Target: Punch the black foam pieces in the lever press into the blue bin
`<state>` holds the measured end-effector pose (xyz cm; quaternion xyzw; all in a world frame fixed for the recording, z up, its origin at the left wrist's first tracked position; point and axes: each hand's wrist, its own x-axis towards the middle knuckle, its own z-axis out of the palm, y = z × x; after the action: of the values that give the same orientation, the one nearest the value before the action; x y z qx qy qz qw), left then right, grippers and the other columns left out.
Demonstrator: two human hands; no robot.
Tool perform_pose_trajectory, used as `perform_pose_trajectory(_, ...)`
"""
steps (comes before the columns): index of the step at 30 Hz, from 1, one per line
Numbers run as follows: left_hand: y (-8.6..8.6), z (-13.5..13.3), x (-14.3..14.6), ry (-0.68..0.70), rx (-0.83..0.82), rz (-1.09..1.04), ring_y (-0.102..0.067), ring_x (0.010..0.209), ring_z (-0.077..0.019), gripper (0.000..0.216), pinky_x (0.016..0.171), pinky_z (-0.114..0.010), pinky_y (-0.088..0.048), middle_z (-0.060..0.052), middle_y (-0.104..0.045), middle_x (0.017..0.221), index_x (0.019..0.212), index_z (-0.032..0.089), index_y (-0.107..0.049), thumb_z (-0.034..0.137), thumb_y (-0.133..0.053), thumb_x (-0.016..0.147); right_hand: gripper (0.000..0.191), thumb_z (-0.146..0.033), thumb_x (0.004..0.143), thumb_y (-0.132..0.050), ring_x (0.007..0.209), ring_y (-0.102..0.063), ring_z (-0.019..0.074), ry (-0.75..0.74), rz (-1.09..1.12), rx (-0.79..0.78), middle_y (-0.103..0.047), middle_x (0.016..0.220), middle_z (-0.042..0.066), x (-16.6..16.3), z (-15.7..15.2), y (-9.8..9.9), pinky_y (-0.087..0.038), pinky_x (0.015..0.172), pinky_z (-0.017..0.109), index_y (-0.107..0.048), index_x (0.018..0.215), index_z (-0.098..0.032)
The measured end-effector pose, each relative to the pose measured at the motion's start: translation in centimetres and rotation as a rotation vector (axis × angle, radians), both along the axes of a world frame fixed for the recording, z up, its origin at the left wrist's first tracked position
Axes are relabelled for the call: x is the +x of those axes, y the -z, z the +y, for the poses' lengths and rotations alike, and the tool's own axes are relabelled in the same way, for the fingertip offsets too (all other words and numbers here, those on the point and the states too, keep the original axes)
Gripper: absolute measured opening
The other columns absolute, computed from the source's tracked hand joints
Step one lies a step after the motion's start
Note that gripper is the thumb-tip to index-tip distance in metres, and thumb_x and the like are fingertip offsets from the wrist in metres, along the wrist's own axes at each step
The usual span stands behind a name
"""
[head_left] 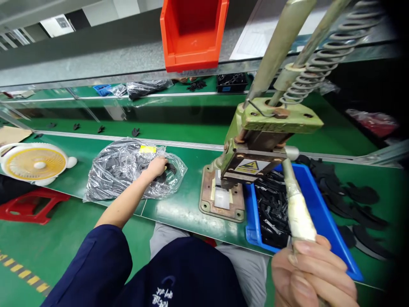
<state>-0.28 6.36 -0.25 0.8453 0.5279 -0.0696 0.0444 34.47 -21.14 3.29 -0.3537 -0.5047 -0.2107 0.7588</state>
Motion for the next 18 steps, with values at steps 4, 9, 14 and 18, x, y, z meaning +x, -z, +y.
perform_pose_trajectory(4,-0.2,0.3,0.8,0.130,-0.019,0.023,-0.064,0.106,-0.0253,0.035,0.097,-0.032,-0.048,-0.012,-0.071,0.108,0.111,0.016,-0.073,0.007,-0.056,0.081,0.033,-0.023,0.079,-0.065,0.060,-0.062,0.0209,-0.005,-0.002,-0.046,-0.062,0.060,-0.001,-0.5,-0.2,-0.4,-0.053,0.067,0.052,-0.044,0.054,-0.023)
perform_pose_trajectory(9,-0.9,0.9,0.5,0.126,0.009,-0.055,-0.064,0.101,-0.0249,0.041,0.090,-0.031,-0.050,-0.010,-0.069,0.106,0.113,0.018,-0.073,0.004,-0.059,0.077,0.034,-0.023,0.083,-0.065,0.062,-0.063,0.0203,0.012,0.001,-0.056,-0.063,0.062,-0.001,-0.7,-0.5,-0.6,-0.054,0.069,0.051,-0.044,0.056,-0.021)
perform_pose_trajectory(14,-2.3,-0.8,0.3,0.178,0.046,-0.325,-0.062,0.094,-0.0216,0.028,0.088,-0.033,-0.051,-0.008,-0.064,0.099,0.094,0.017,-0.074,0.007,-0.052,0.079,0.031,-0.026,0.085,-0.063,0.063,-0.062,0.0198,0.032,0.004,-0.076,-0.061,0.062,-0.003,-0.7,-0.5,-0.4,-0.054,0.069,0.052,-0.047,0.059,-0.022)
perform_pose_trajectory(18,-2.8,-5.0,2.5,0.244,0.139,-0.635,-0.058,0.099,-0.0197,0.026,0.090,-0.033,-0.050,-0.008,-0.058,0.103,0.096,0.017,-0.072,0.011,-0.050,0.084,0.034,-0.029,0.085,-0.064,0.061,-0.060,0.0179,0.058,0.035,-0.026,-0.059,0.061,-0.004,-0.9,-0.1,-0.4,-0.053,0.067,0.048,-0.043,0.058,-0.023)
